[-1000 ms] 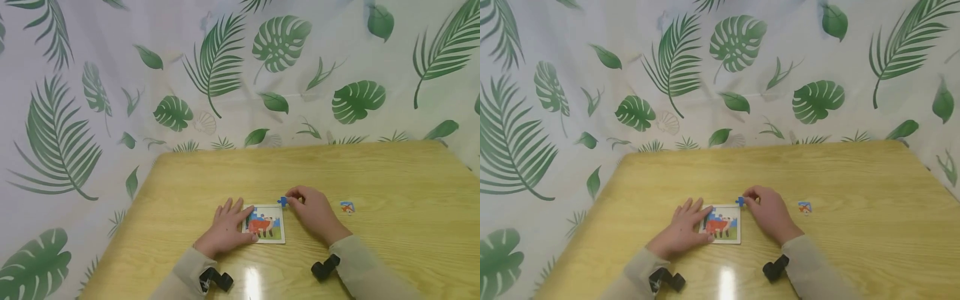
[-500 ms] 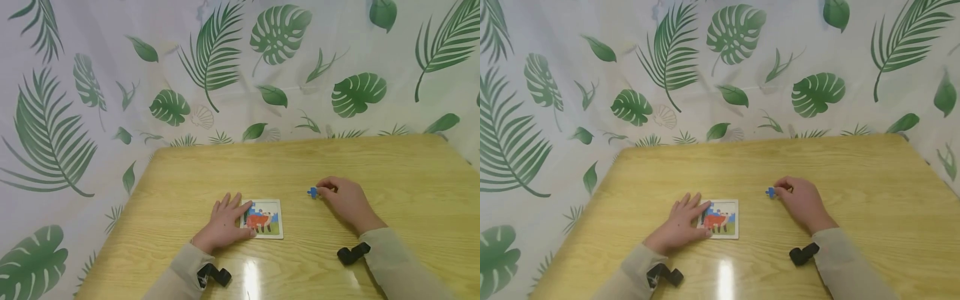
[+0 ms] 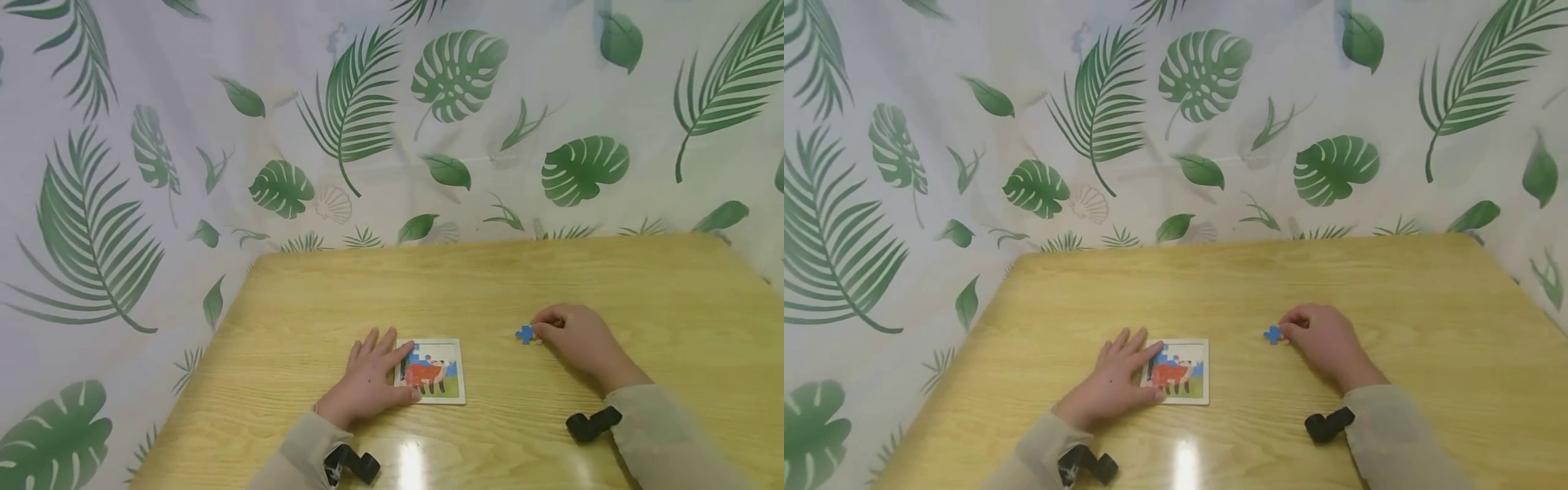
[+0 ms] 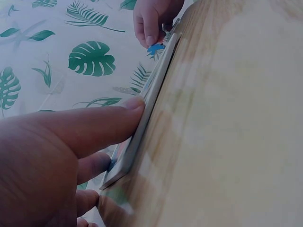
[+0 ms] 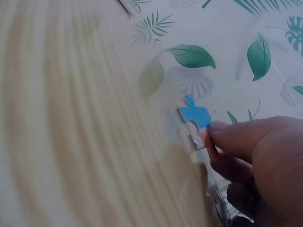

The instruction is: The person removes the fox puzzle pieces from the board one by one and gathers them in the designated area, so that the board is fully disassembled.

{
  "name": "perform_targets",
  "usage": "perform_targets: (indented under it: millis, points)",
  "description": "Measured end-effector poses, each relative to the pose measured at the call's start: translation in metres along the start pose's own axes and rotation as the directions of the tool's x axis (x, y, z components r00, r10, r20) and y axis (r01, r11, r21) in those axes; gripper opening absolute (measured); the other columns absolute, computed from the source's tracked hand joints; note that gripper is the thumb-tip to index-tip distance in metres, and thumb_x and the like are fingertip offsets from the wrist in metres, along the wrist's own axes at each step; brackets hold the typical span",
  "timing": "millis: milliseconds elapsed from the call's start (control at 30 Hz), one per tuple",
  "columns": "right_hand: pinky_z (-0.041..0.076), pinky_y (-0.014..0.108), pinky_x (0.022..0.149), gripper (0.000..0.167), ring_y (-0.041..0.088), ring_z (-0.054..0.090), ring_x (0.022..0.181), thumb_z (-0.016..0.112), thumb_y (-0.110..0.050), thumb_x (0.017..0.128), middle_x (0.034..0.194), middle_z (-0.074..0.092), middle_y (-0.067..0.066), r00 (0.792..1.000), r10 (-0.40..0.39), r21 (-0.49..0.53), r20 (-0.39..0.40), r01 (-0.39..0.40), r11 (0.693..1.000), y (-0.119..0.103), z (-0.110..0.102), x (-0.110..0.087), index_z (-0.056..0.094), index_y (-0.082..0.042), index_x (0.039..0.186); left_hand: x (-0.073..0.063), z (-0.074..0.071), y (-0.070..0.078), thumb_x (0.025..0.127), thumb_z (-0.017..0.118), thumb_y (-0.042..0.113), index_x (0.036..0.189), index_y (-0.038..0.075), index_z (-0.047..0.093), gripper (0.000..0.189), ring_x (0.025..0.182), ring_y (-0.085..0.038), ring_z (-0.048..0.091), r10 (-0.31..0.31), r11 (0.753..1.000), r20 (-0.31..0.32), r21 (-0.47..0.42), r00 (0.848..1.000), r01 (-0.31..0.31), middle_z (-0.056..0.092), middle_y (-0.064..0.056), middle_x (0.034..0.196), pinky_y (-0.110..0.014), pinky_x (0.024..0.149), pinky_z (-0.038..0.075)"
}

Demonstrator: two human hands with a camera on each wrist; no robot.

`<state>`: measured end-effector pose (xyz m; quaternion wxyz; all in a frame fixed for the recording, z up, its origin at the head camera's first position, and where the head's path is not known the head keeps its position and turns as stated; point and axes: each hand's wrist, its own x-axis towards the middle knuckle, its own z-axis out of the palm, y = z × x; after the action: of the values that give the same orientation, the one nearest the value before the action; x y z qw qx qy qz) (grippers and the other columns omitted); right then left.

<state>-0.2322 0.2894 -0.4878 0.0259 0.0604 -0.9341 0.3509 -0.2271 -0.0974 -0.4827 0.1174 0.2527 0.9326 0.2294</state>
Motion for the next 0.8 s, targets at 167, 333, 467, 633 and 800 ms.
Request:
perform_targets:
  millis: [167, 333, 467, 633, 800]
  points:
    - [0.045, 0.05, 0.082, 0.011, 0.026, 0.058, 0.095, 0.069, -0.027, 0.097, 0.102, 0.064, 0.003, 0.996, -0.062, -0.101, -0.07, 0.055, 0.993, 0.001, 0.004, 0.006, 0.077, -0.023, 0.091, 0.005, -0.002, -0.001, 0.084, 0.073, 0.059, 0.157, 0.024, 0.041, 0.088, 0.153, -0.042, 0.002, 0.017, 1.0, -0.026, 0.015, 1.0, -0.017, 0.016, -0.013, 0.167, -0.063, 0.118, -0.001]
    - [0.044, 0.051, 0.079, 0.007, 0.024, 0.058, 0.093, 0.071, -0.027, 0.096, 0.1, 0.062, -0.001, 0.996, -0.063, -0.141, -0.062, 0.054, 0.989, 0.004, 0.009, 0.001, 0.075, -0.027, 0.09, 0.002, 0.003, -0.001, 0.083, 0.073, 0.06, 0.156, 0.024, 0.042, 0.088, 0.152, -0.043, 0.004, 0.008, 1.0, -0.013, -0.001, 1.0, -0.008, 0.018, -0.013, 0.167, -0.065, 0.118, 0.002]
    - [0.043, 0.056, 0.081, 0.008, 0.024, 0.058, 0.095, 0.072, -0.029, 0.096, 0.1, 0.063, -0.003, 0.998, -0.054, -0.144, -0.044, 0.047, 0.988, 0.003, 0.011, -0.002, 0.073, -0.029, 0.088, -0.001, 0.003, -0.001, 0.082, 0.074, 0.059, 0.156, 0.025, 0.043, 0.087, 0.152, -0.042, 0.004, 0.003, 0.999, -0.009, -0.034, 1.0, -0.003, 0.018, -0.013, 0.167, -0.064, 0.118, 0.001]
    - [0.041, 0.061, 0.083, 0.006, 0.025, 0.058, 0.097, 0.071, -0.03, 0.096, 0.099, 0.063, -0.004, 0.998, -0.054, -0.145, -0.028, 0.05, 0.988, 0.001, 0.01, 0.0, 0.073, -0.03, 0.09, -0.001, -0.001, 0.0, 0.082, 0.075, 0.058, 0.156, 0.024, 0.043, 0.087, 0.152, -0.042, 0.004, 0.0, 0.999, -0.016, -0.044, 1.0, -0.001, 0.018, -0.013, 0.167, -0.064, 0.118, 0.0]
    - [0.039, 0.062, 0.084, 0.006, 0.025, 0.057, 0.096, 0.073, -0.027, 0.094, 0.097, 0.063, -0.005, 0.997, -0.072, -0.174, -0.037, 0.065, 0.983, -0.003, 0.007, 0.001, 0.072, -0.029, 0.088, 0.0, -0.003, 0.001, 0.081, 0.076, 0.058, 0.156, 0.025, 0.044, 0.088, 0.153, -0.042, 0.003, -0.001, 0.998, -0.016, -0.07, 1.0, 0.0, 0.018, -0.013, 0.167, -0.064, 0.118, -0.001]
